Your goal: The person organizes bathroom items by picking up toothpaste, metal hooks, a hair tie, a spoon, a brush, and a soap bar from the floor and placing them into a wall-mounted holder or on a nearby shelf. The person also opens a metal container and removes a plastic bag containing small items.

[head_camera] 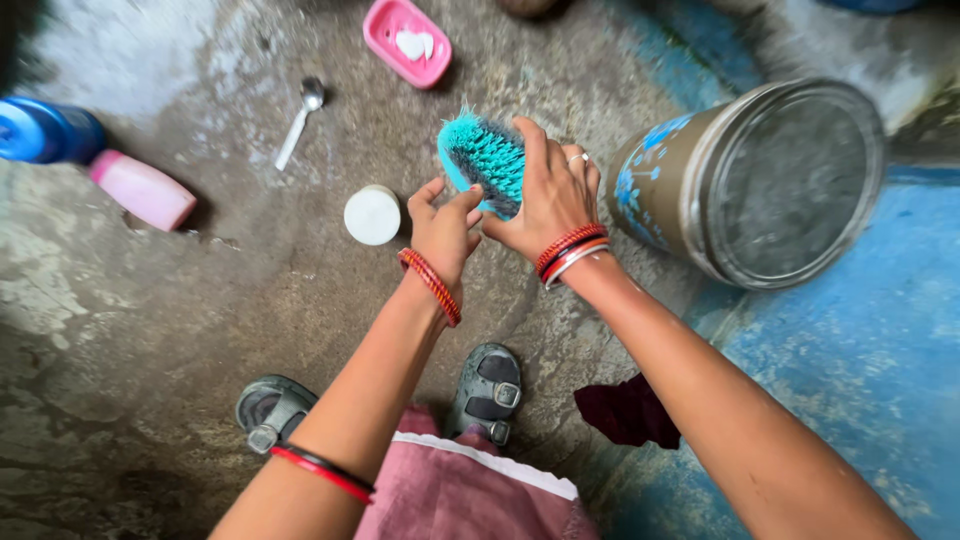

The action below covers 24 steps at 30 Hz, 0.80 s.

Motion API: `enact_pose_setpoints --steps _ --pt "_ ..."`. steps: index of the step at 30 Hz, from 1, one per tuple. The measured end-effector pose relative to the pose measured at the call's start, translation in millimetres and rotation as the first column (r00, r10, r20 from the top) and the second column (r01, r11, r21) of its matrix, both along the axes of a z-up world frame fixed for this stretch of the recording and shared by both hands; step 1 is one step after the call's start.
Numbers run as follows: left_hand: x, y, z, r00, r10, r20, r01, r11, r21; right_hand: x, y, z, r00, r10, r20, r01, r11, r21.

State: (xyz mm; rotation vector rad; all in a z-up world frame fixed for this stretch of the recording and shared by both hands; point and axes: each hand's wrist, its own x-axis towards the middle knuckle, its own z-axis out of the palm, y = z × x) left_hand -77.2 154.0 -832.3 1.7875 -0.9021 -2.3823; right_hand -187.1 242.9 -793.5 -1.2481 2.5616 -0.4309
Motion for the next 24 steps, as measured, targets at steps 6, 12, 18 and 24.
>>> enact_pose_setpoints --steps 6,12,18,24 --pt "9 -39 101 0.989 -0.093 -0.113 0.091 0.996 -0.023 -4 -24 103 0.995 0.029 0.092 -0.022 0.997 -0.075" --pt "20 -77 207 0.969 -0.198 -0.151 0.182 0.977 -0.11 1 -46 206 0.988 0.066 0.142 -0.041 0.984 -0.176" --pt "36 -100 316 0.916 -0.358 -0.183 0.251 0.865 -0.435 18 -63 310 0.967 0.068 0.245 -0.013 0.975 -0.22" --pt "67 -123 432 0.827 -0.553 -0.1 0.253 0.526 -0.812 34 -80 404 0.964 0.18 0.196 -0.095 0.921 -0.378"
